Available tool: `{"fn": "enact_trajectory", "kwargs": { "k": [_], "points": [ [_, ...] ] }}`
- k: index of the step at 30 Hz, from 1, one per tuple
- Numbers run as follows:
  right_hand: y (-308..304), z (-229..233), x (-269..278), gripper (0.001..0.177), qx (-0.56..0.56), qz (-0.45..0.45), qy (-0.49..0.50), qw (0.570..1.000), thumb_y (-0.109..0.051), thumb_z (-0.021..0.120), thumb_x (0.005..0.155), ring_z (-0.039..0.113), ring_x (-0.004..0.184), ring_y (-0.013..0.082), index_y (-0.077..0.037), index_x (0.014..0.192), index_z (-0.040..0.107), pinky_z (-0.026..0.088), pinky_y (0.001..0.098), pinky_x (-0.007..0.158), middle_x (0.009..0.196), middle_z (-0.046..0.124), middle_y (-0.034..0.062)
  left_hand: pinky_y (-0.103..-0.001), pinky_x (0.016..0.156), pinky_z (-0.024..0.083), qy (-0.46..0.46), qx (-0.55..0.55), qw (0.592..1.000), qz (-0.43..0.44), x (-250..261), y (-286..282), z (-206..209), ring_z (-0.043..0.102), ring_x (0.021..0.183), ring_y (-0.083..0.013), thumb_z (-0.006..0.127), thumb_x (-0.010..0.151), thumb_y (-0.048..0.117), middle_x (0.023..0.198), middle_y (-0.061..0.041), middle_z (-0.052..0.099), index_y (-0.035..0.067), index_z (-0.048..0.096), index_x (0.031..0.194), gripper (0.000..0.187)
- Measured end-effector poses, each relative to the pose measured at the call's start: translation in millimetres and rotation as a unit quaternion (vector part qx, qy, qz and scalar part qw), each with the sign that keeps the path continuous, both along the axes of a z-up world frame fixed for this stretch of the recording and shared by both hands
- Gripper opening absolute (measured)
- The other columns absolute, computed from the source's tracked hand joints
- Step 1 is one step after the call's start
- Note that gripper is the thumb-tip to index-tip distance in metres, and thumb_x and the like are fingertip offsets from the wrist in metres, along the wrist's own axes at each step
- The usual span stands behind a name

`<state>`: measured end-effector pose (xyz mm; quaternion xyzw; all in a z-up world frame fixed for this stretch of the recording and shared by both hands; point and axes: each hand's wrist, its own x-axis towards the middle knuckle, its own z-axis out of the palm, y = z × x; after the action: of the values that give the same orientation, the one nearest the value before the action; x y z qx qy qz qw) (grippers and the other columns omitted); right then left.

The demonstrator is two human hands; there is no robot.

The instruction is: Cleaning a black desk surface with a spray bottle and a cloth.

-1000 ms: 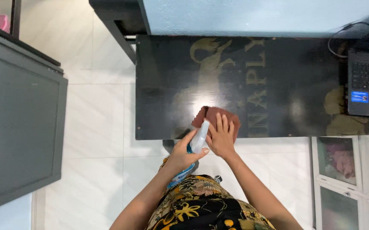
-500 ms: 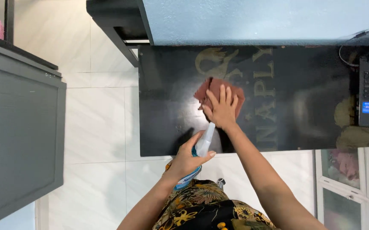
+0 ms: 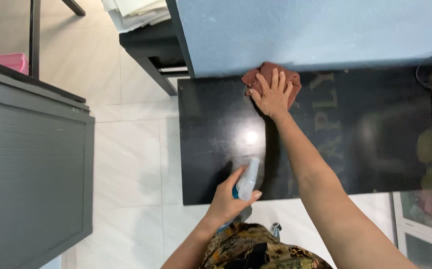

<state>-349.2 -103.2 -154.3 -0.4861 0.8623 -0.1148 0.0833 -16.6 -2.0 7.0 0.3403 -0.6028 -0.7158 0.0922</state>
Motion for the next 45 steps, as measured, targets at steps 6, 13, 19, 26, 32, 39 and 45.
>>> {"fn": "enact_trajectory", "kwargs": {
  "k": [6,13,19,26,32,39,45],
  "points": [
    [61,0,34,0.064,-0.052,0.022,0.017,0.998,-0.056,0.051,0.102,0.01,0.154,0.0485,-0.026,0.158,0.041,0.007,0.0688,0.118,0.168,0.016,0.0261,-0.038,0.106,0.046,-0.021,-0.053,0.998,-0.005,12,29,0,0.06,0.129,-0.0269,0.082,0.08,0.036,0.143,-0.019,0.061,0.002,0.046,0.151,0.086],
    [220,1,103,0.063,-0.077,0.053,0.043,0.995,-0.049,0.057,0.096,0.019,0.152,0.0478,-0.027,0.154,0.047,0.012,0.0678,0.118,0.166,0.025,0.0255,-0.038,0.103,0.048,-0.029,-0.033,0.999,0.006,0,82,-9,0.063,0.123,-0.0272,0.081,0.077,0.032,0.135,-0.017,0.065,0.004,0.049,0.149,0.083],
    [317,-8,137,0.062,-0.056,0.055,0.042,0.996,-0.043,0.054,0.098,0.017,0.153,0.0463,-0.03,0.157,0.042,0.009,0.0673,0.118,0.167,0.021,0.0242,-0.038,0.105,0.047,-0.008,-0.042,0.998,-0.045,-20,105,-9,0.059,0.13,-0.0245,0.081,0.079,0.034,0.142,-0.015,0.06,0.007,0.045,0.152,0.086],
    [303,-8,122,0.064,-0.012,0.07,0.01,0.997,-0.049,0.053,0.097,0.01,0.152,0.0477,-0.031,0.157,0.039,0.004,0.0688,0.114,0.167,0.014,0.026,-0.04,0.108,0.046,-0.021,-0.032,0.998,-0.04,-29,91,-17,0.056,0.134,-0.027,0.082,0.078,0.035,0.146,-0.017,0.055,0.006,0.042,0.152,0.089],
    [227,2,77,0.065,-0.019,0.06,0.024,0.998,-0.052,0.058,0.094,0.013,0.152,0.0478,-0.029,0.154,0.045,0.007,0.0677,0.116,0.167,0.018,0.0258,-0.041,0.11,0.042,-0.044,-0.007,0.998,-0.049,-32,59,-10,0.055,0.135,-0.0279,0.08,0.078,0.038,0.145,-0.017,0.058,0.007,0.046,0.151,0.086],
    [139,2,25,0.066,-0.025,0.035,0.039,0.998,-0.053,0.059,0.095,0.014,0.154,0.0464,-0.027,0.154,0.047,0.01,0.0677,0.117,0.167,0.02,0.025,-0.041,0.109,0.042,-0.053,0.033,0.997,-0.054,-31,16,-6,0.057,0.134,-0.0268,0.079,0.077,0.038,0.145,-0.015,0.06,0.011,0.047,0.151,0.085],
    [66,4,-14,0.067,0.008,-0.025,0.012,1.0,-0.058,0.051,0.098,0.007,0.154,0.0453,-0.028,0.157,0.041,0.004,0.0693,0.116,0.169,0.013,0.0231,-0.042,0.106,0.045,-0.051,0.04,0.996,-0.061,-27,-3,-6,0.058,0.13,-0.0262,0.08,0.077,0.04,0.146,-0.014,0.057,0.011,0.042,0.154,0.091]
  ]
}}
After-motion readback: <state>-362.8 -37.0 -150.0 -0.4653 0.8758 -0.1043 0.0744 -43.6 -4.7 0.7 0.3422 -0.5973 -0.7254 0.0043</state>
